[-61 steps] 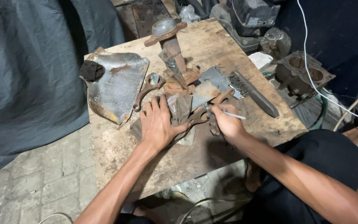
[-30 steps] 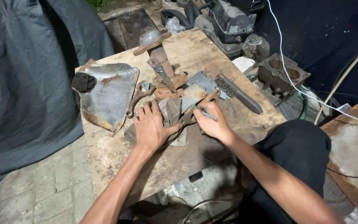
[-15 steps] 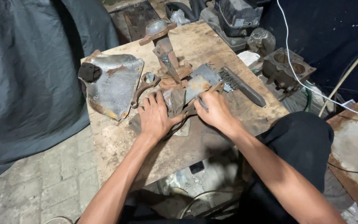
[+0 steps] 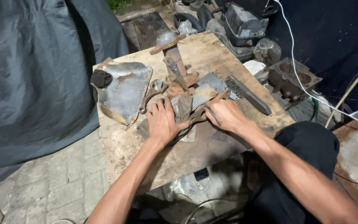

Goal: Marking layout lines on a metal manifold surface using a scribe for further processing.

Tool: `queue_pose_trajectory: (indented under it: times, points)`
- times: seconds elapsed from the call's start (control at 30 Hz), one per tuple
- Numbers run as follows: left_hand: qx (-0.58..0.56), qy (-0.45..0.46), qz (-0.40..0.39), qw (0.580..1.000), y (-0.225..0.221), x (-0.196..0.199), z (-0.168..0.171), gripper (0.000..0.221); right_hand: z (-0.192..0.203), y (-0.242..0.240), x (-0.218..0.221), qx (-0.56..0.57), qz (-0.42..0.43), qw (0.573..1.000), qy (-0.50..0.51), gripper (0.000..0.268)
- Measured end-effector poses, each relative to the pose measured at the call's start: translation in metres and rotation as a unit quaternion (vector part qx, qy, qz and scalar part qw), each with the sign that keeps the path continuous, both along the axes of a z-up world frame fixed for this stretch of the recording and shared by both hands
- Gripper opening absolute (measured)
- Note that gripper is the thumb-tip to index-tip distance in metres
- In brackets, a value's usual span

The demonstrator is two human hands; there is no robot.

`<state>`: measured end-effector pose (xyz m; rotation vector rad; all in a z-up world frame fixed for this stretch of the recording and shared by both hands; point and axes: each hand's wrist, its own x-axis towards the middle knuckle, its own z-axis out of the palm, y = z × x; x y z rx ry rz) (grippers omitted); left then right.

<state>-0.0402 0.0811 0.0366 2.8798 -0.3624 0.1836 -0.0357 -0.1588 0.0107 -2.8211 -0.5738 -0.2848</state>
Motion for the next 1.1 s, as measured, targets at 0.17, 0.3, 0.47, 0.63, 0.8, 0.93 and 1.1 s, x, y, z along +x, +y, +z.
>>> queue_pose_trajectory:
  times: [0.17, 0.3, 0.47, 0.63, 0.8, 0.93, 1.1]
  points:
    - [0.005, 0.003, 0.002, 1.000, 0.002, 0.006, -0.007, 0.117, 0.044, 0.009, -0.016, -0.125, 0.116, 0.985, 0.037, 0.018]
    - [-0.001, 0.013, -0.001, 1.000, 0.001, 0.004, -0.003, 0.118, 0.044, 0.025, -0.012, -0.143, 0.157, 0.977, 0.032, 0.020]
    - [-0.012, -0.002, -0.006, 1.000, 0.002, -0.003, 0.005, 0.115, 0.070, -0.026, -0.007, -0.064, 0.108, 0.990, 0.057, 0.027]
    - [0.000, 0.000, -0.002, 1.000, -0.001, -0.003, 0.004, 0.115, 0.053, -0.040, 0.012, -0.107, 0.100, 0.988, 0.056, 0.024]
    - [0.001, -0.011, 0.004, 1.000, -0.001, 0.001, -0.005, 0.115, 0.012, -0.033, 0.053, -0.203, 0.163, 0.965, -0.024, 0.011]
    - [0.003, -0.017, 0.010, 1.000, -0.001, 0.004, -0.009, 0.117, -0.012, -0.032, 0.046, -0.262, 0.181, 0.947, -0.052, 0.011]
    - [0.002, -0.016, 0.005, 1.000, -0.002, 0.002, -0.006, 0.117, 0.003, -0.014, 0.008, -0.268, 0.145, 0.937, -0.173, 0.011]
